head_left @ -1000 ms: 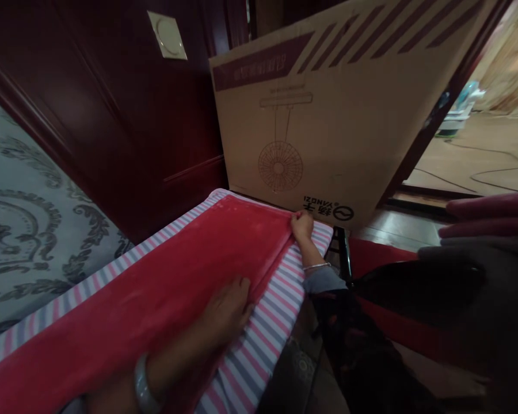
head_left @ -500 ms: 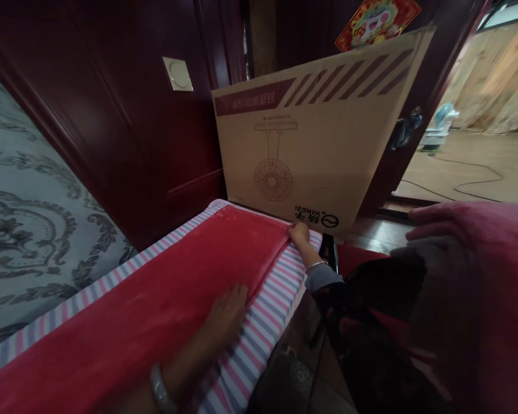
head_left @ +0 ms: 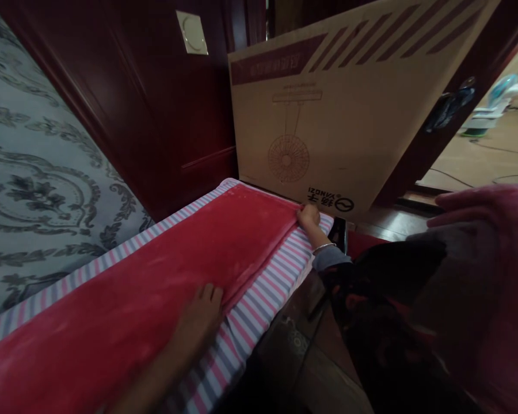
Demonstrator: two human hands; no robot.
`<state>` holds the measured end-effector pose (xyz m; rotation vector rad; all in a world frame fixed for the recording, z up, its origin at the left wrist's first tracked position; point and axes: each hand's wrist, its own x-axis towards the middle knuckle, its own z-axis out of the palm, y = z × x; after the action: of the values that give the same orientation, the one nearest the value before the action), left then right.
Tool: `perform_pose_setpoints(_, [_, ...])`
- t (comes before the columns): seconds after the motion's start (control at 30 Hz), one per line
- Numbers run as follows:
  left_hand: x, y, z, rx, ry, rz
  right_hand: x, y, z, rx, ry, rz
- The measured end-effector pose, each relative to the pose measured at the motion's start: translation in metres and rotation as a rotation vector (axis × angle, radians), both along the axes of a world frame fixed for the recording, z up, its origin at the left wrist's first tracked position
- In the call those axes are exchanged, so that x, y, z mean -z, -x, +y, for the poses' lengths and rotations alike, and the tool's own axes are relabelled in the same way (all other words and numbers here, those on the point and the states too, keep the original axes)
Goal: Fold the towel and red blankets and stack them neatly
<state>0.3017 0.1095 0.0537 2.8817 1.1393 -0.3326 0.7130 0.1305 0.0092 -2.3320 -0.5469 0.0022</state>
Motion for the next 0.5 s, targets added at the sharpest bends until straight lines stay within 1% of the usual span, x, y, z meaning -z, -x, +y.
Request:
perform_pose_setpoints(0.07, [0.000,0.004,-0.004,-0.001,0.002,0.011,-0.002,-0.003,-0.001,-0.013,-0.043,-0.038])
perform_pose_setpoints(0.17, [0.003,0.004,-0.009,0.026,-0.040,-0.014,-0.002,-0.011,-0.006,-0.008,-0.108,-0.091])
perform_pose_setpoints(0.3, [0.013,0.007,-0.013,0.079,-0.091,-0.046,0.010,-0.016,-0.015,0.017,-0.118,-0.095])
perform_pose_setpoints(0.4, [0.020,0.020,-0.017,0.071,-0.142,-0.095,0.020,-0.015,-0.018,0.011,-0.117,-0.101])
perform_pose_setpoints(0.5, [0.025,0.044,-0.023,0.066,-0.200,-0.199,0.024,-0.014,-0.020,0.001,-0.123,-0.114])
